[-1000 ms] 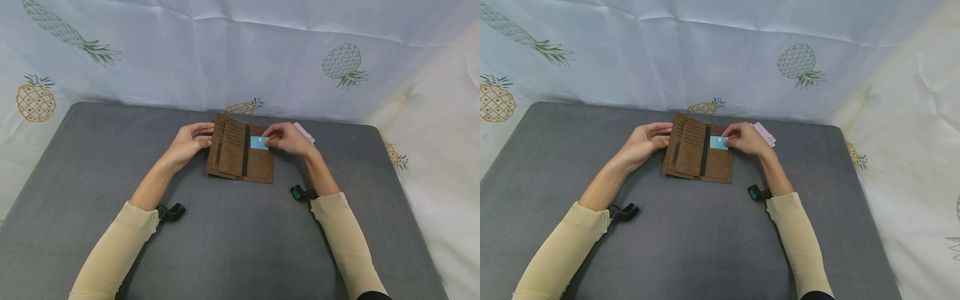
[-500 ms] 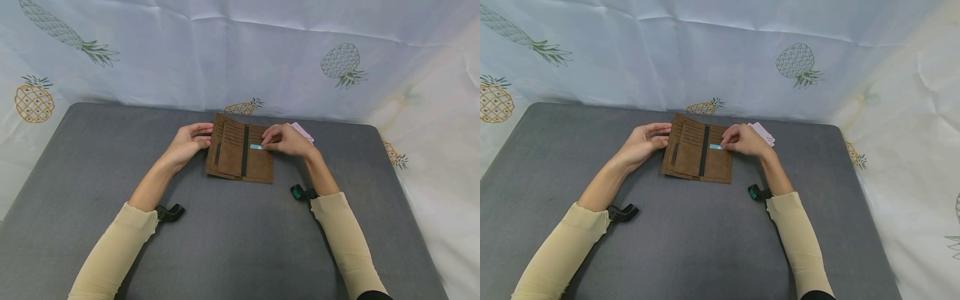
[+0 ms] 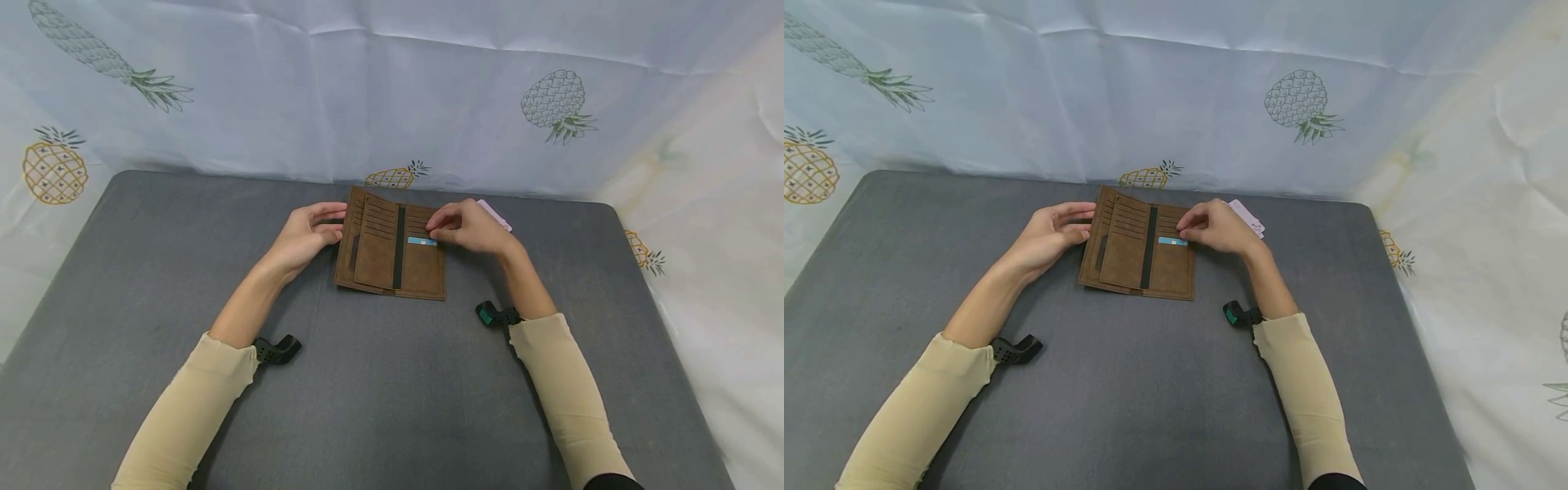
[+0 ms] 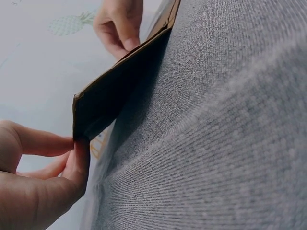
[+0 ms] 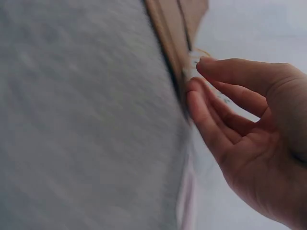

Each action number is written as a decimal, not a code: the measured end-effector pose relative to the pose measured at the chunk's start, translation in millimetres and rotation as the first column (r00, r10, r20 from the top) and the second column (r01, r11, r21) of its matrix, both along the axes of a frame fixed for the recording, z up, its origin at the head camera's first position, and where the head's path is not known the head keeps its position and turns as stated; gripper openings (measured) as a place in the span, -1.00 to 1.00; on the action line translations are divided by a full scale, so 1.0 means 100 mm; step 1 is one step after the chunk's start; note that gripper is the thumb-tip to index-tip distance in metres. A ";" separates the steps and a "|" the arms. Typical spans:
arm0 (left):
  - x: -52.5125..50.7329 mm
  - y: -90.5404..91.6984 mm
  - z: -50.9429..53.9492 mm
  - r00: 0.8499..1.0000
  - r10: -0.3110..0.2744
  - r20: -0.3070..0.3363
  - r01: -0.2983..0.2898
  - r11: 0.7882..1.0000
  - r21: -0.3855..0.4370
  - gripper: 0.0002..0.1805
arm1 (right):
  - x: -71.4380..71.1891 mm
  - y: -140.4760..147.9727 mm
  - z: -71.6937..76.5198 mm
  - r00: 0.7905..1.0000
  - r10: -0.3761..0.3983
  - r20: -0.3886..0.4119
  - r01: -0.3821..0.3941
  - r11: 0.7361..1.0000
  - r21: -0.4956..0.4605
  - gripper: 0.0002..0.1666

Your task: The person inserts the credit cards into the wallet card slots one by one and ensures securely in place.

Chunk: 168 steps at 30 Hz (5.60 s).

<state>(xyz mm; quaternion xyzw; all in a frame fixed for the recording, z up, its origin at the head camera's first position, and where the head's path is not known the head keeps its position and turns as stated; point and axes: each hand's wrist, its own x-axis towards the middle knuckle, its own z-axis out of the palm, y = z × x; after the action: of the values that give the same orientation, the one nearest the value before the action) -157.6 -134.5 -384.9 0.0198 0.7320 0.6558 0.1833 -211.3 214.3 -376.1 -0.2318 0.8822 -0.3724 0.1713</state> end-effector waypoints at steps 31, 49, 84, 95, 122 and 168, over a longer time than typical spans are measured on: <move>-0.01 0.00 -0.02 1.000 0.001 -0.005 -0.001 1.000 0.006 -0.33 | -0.15 0.66 0.05 0.926 -0.369 -0.083 0.377 0.883 0.280 -0.26; 0.01 0.01 -0.01 1.000 0.005 0.006 -0.005 1.000 0.010 -0.33 | -0.15 0.79 -0.01 0.849 -0.525 -0.057 0.527 0.850 0.005 -0.53; 0.02 0.01 0.01 1.000 -0.005 0.001 0.005 1.000 0.008 -0.33 | -0.23 -0.08 0.24 0.920 -0.393 -0.001 0.382 0.894 -0.236 -0.67; 0.01 0.02 -0.01 1.000 0.000 -0.005 0.000 1.000 0.013 -0.33 | -0.27 -0.60 0.18 0.963 -0.265 0.040 0.267 0.937 -0.226 -0.72; 0.00 0.04 -0.03 1.000 0.027 0.001 -0.027 1.000 0.015 -0.32 | -0.25 -0.83 0.02 0.972 -0.082 0.222 0.139 0.957 -0.253 -0.73; 0.02 0.04 -0.01 1.000 0.018 -0.015 -0.018 1.000 0.009 -0.31 | -0.16 -0.73 -0.02 0.982 0.161 0.101 -0.154 0.985 -0.077 -0.90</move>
<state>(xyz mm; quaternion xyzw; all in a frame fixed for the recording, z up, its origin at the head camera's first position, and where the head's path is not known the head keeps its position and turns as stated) -155.5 -130.3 -385.8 0.0188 0.7305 0.6607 0.1718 -227.0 141.3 -377.6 -0.2864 0.8373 -0.3998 0.2390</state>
